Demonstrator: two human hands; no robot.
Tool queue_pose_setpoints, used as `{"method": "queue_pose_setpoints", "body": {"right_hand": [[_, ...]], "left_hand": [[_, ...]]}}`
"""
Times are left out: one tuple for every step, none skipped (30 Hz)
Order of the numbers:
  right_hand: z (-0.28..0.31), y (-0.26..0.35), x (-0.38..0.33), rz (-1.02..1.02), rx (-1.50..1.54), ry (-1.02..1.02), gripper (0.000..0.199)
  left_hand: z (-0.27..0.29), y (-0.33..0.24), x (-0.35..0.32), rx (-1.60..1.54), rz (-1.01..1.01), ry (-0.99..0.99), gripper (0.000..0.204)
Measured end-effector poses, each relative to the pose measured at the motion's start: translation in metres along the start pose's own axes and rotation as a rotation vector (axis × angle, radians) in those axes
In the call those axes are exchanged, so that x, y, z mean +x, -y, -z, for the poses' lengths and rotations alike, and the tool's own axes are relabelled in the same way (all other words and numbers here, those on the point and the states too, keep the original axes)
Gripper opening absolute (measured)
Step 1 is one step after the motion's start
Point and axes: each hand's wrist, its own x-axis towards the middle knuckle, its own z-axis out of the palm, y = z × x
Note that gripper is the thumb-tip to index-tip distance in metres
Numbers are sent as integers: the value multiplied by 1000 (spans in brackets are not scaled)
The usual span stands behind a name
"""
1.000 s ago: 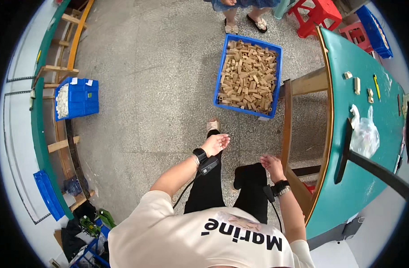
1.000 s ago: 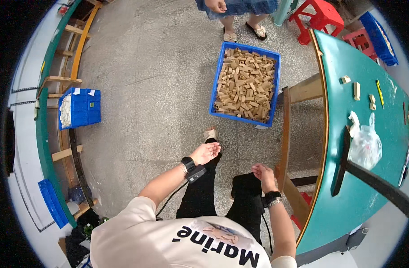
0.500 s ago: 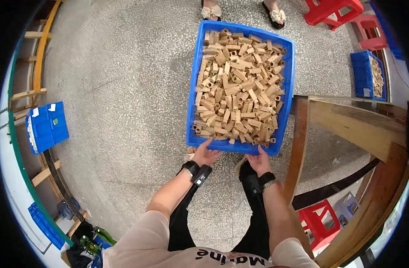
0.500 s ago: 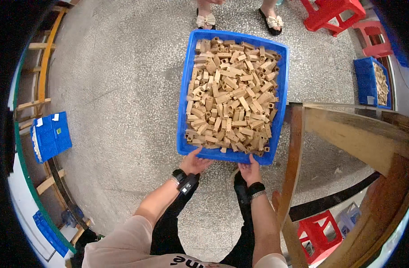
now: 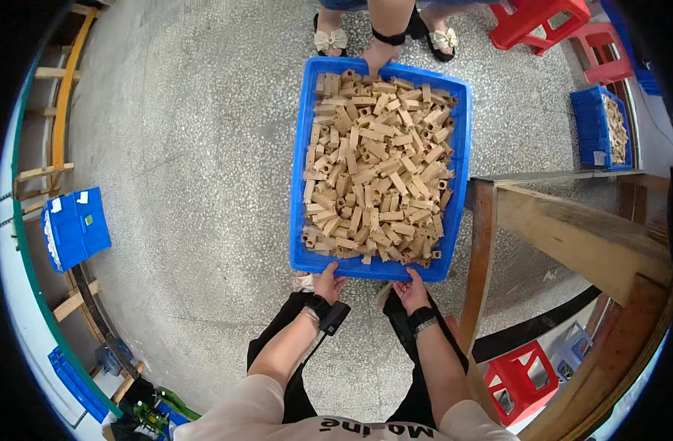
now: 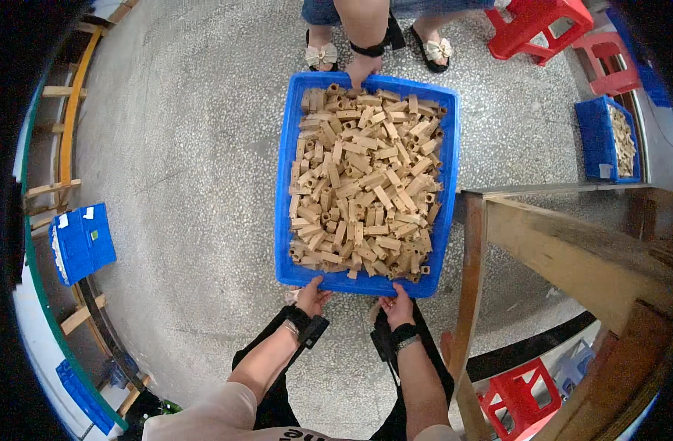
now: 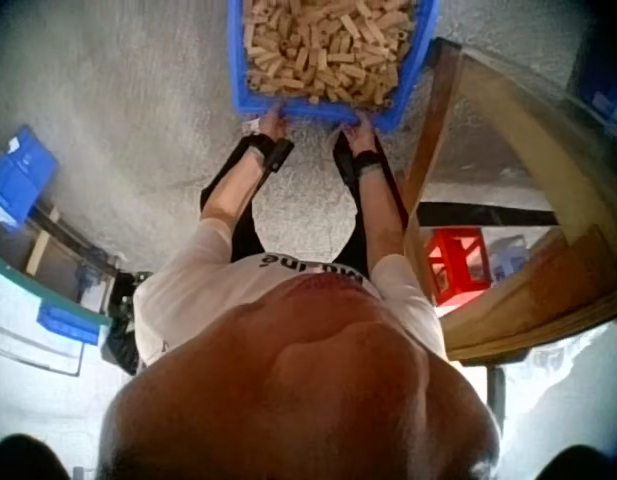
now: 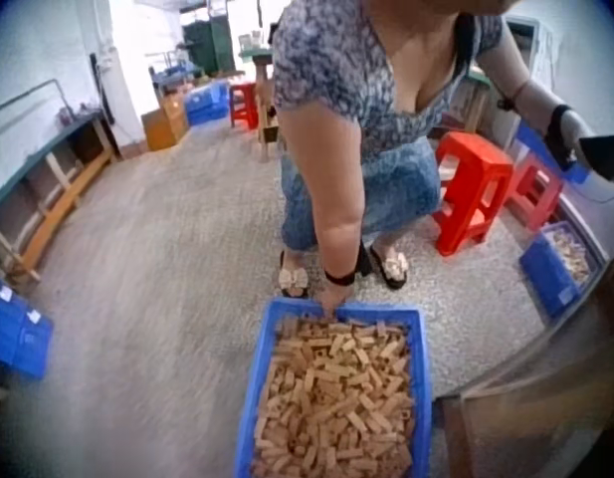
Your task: Picking up a blue crate filled with wooden blocks and placing it onto a work table.
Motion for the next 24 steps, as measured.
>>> {"method": "queue_pose_setpoints", "body": {"right_hand": [[-2,-3,-5,51,-16,0,20],[-2,-3,-8,56,-16,8,20],[-2,-3,-10,92,-7,8,19],[-4,-2,-13,127,3,10,19],[-4,-1,-17,132,6,16,19],[-5,1,-20,131,12,7,17],[-7,4,-23,132,18,-2,16],[-13,0,-28,129,17,18,16],[-16,-5,-32,127,9,-5,15],[-19,-9,-35,124,1,-27,14],[-19,-8,-41,96,9,-26,13],[-17,-8,-46,93,13,-25,13],[-15,-8,-48,76,23,-25,13],[-11,-6,-53,58,33,-28,14],[-8,-4,-56,51,41,-32,14],[-4,0,-59,26,49,-33,14],[0,4,-60,4,63,-36,15],[4,7,-61,1,82,-48,15],[8,10,-62,-45,85,-54,15],[7,14,-57,-79,99,-50,15],[6,12,-49,-41,-21,18,15],[4,4,-43,-30,23,6,15],[4,0,-33,-66,31,97,14],[6,0,-26,-101,37,190,13]], "left_hand": [[-1,-3,0,-5,5,-17,19],[-1,-3,-4,-7,-2,-11,19],[-2,-4,-7,-6,-41,-1,19],[-4,-5,-10,-5,-81,9,19],[-9,-9,-22,-5,-87,14,19],[-19,-15,-36,14,-129,-7,20],[-26,-18,-44,34,-171,-27,21],[-19,-22,-43,29,-191,-30,21],[-9,-23,-38,29,-196,-22,23],[0,-23,-33,29,-202,-15,24],[-3,-24,-44,-24,-205,-49,23],[-1,-24,-49,-19,-207,-51,23],[2,-24,-52,8,-160,-53,23],[1,-25,-60,38,-110,-56,22],[-3,-23,-70,7,-100,-78,22],[-6,-24,-77,20,-95,-83,22],[-12,-23,-81,17,-78,-117,20],[-18,-19,-82,19,-59,-150,19],[-16,-13,-79,34,-59,-156,21],[-8,-7,-70,22,-91,-98,18],[-2,-8,-60,24,-81,-79,18],[12,-8,-50,55,-123,-127,19],[9,-10,-52,12,-164,-143,13],[6,-13,-53,-9,-158,-129,12]]}}
